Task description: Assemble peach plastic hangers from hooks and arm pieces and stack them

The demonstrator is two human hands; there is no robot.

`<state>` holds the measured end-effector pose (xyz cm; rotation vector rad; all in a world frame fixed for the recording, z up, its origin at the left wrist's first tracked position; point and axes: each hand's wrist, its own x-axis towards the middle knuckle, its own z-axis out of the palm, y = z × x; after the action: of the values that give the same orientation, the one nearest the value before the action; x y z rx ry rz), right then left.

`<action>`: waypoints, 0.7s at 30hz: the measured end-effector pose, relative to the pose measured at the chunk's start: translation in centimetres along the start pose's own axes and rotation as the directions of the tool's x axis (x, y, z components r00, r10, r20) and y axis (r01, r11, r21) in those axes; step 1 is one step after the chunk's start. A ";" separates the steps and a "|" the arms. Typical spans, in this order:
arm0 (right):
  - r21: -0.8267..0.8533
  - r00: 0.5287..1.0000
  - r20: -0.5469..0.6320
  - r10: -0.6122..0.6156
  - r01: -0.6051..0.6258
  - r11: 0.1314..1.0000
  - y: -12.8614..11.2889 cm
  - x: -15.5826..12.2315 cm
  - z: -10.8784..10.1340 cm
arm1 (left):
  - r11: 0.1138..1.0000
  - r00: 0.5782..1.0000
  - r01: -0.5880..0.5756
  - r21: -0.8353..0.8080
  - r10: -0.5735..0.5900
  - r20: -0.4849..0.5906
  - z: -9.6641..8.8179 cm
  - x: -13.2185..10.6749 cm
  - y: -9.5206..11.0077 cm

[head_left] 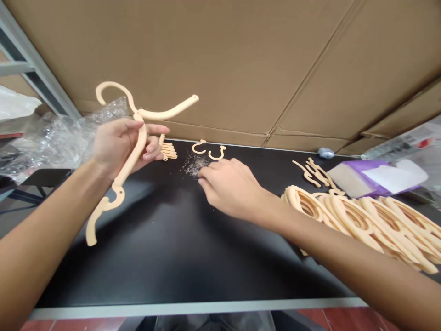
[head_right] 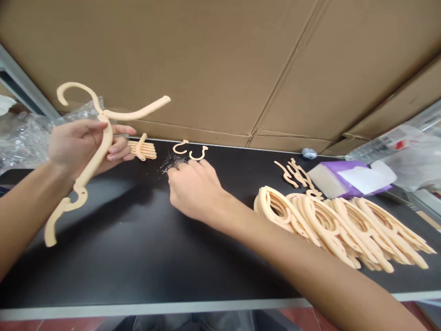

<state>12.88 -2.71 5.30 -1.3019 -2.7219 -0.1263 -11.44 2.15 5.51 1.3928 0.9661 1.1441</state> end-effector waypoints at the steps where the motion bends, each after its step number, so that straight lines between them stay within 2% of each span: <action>1: -0.004 1.000 0.026 0.007 -0.006 1.000 0.1 1.1 0.0 | 1.000 1.000 0.000 0.001 0.000 0.017 0.0 0.0 -0.2; 7: 0.060 0.998 0.056 0.009 -0.012 0.998 0.3 5.9 2.4 | 0.996 0.985 0.035 -0.085 -0.020 0.172 0.6 0.1 -1.4; 10: 0.073 0.999 0.051 -0.005 0.001 0.997 0.1 6.9 3.3 | 0.994 0.983 0.066 -0.090 -0.049 0.179 0.7 0.1 -1.3; 13: 0.049 0.997 0.072 0.004 -0.008 0.999 1.0 6.6 3.0 | 0.996 0.982 0.079 -0.047 -0.070 0.176 1.1 -0.1 -1.3; 15: 0.022 0.993 0.101 0.056 -0.059 0.998 2.7 5.9 2.0 | 0.994 0.977 0.106 0.021 -0.108 0.185 2.0 -0.4 -1.5; 17: -0.017 0.982 0.124 0.145 -0.144 0.989 5.4 4.9 0.7 | 0.979 0.954 0.162 0.120 -0.187 0.236 3.3 -1.0 -1.8; 19: -0.060 0.957 0.158 0.245 -0.238 0.969 8.8 3.9 -0.6 | 0.946 0.918 0.199 0.254 -0.270 0.289 4.9 -1.9 -2.1; 21: -0.095 0.922 0.189 0.337 -0.325 0.941 12.7 2.6 -1.6 | 0.908 0.901 0.177 0.379 -0.304 0.308 6.4 -2.8 -2.3</action>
<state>21.30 6.99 7.58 -1.8668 -2.6208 -0.0480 -5.78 -1.64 2.88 1.6339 1.0659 0.5153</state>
